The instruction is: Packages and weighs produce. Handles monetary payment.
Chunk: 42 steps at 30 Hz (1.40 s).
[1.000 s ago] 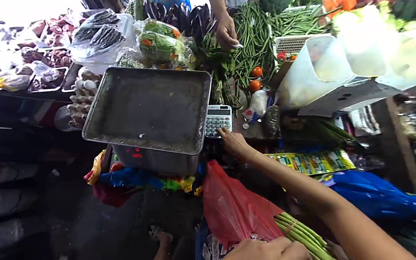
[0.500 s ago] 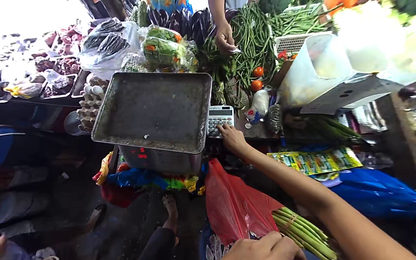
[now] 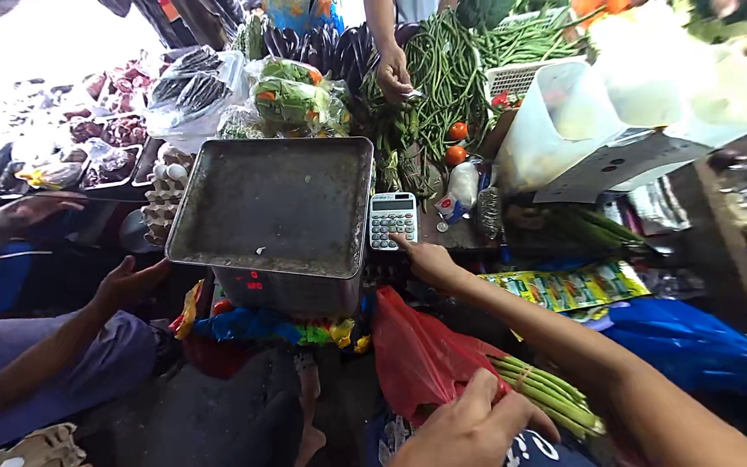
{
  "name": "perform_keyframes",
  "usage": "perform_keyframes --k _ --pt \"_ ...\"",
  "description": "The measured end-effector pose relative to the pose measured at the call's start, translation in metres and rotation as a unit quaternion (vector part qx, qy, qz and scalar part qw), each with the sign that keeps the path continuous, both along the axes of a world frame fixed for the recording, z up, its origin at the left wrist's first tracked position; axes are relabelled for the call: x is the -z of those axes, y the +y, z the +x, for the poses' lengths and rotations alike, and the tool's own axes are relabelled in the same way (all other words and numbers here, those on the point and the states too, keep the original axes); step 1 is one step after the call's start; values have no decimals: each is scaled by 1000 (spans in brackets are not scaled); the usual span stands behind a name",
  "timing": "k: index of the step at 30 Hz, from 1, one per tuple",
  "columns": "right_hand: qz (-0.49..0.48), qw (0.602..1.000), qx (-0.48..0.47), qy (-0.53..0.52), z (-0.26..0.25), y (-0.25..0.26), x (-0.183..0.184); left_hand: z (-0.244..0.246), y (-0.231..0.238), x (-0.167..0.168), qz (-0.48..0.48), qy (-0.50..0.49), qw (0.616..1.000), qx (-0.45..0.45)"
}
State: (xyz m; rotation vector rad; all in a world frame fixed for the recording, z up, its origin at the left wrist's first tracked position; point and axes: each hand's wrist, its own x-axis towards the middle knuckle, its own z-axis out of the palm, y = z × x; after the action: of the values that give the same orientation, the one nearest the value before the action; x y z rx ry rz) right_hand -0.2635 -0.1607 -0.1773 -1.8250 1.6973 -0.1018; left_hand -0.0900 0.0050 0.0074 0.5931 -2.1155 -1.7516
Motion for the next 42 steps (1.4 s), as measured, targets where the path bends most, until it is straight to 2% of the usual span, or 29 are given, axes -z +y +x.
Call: perform_keyframes --k 1,3,5,8,10,11,12,14,16,18,19,20,21,22,24,26,28,30,32,35,37,39,41,42 --pt "6 997 10 -76 -16 6 -11 -3 -7 3 12 18 1000 -6" --pt "10 964 73 -255 -55 23 -46 -13 -28 12 35 60 998 0" --pt "-25 923 179 -340 -90 53 -100 -27 -47 19 74 104 992 0" --pt "-273 834 286 -385 -112 112 -165 -45 -61 9 131 135 981 -42" --pt "-435 746 321 -390 -104 135 -175 -57 -65 -2 156 162 972 -72" --pt "-481 710 327 -397 -94 136 -175 -64 -68 -8 178 183 964 -77" --pt "-498 691 329 -408 -81 132 -172 -69 -74 -16 196 200 957 -69" --pt "-461 701 313 -445 -55 123 -159 -79 -84 -30 216 221 950 -44" --pt "-374 727 278 -504 -44 119 -139 -88 -93 -34 212 243 946 -35" --pt "-286 766 283 -502 -44 115 -143 -91 -103 -36 218 263 939 -39" --pt "-271 814 262 -442 -52 114 -145 -90 -107 -38 222 270 936 -46" --pt "-281 874 208 -338 -66 112 -146 -87 -113 -41 220 273 935 -52" --pt "-311 916 136 -214 -84 107 -144 -83 -119 -42 215 279 934 -58" --pt "-350 929 59 -107 -104 99 -142 -77 -125 -43 208 281 935 -62" --pt "-383 921 -54 36 -144 78 -142 -66 -134 -44 189 277 939 -72" --pt "-392 903 -147 101 -169 57 -154 -57 -140 -47 141 245 953 -108" --pt "-402 877 -230 125 -169 46 -170 -54 -141 -49 118 207 954 -181" --pt "-409 856 -303 92 -152 39 -186 -55 -139 -47 85 184 948 -246" --pt "-415 835 -360 35 -134 29 -194 -61 -139 -38 -14 143 950 -277" --pt "-417 815 -399 -55 -115 6 -204 -76 -146 -16 -116 46 958 -258" --pt "-400 816 -402 -106 -109 -13 -209 -88 -155 0 -156 6 951 -266" --pt "-338 847 -388 -135 -106 -34 -212 -101 -169 15 -150 19 930 -335" --pt "-256 886 -356 -148 -106 -55 -218 -111 -186 25 -80 64 908 -407" --pt "-258 889 -335 -174 -107 -69 -217 -116 -193 25 -31 83 897 -433"
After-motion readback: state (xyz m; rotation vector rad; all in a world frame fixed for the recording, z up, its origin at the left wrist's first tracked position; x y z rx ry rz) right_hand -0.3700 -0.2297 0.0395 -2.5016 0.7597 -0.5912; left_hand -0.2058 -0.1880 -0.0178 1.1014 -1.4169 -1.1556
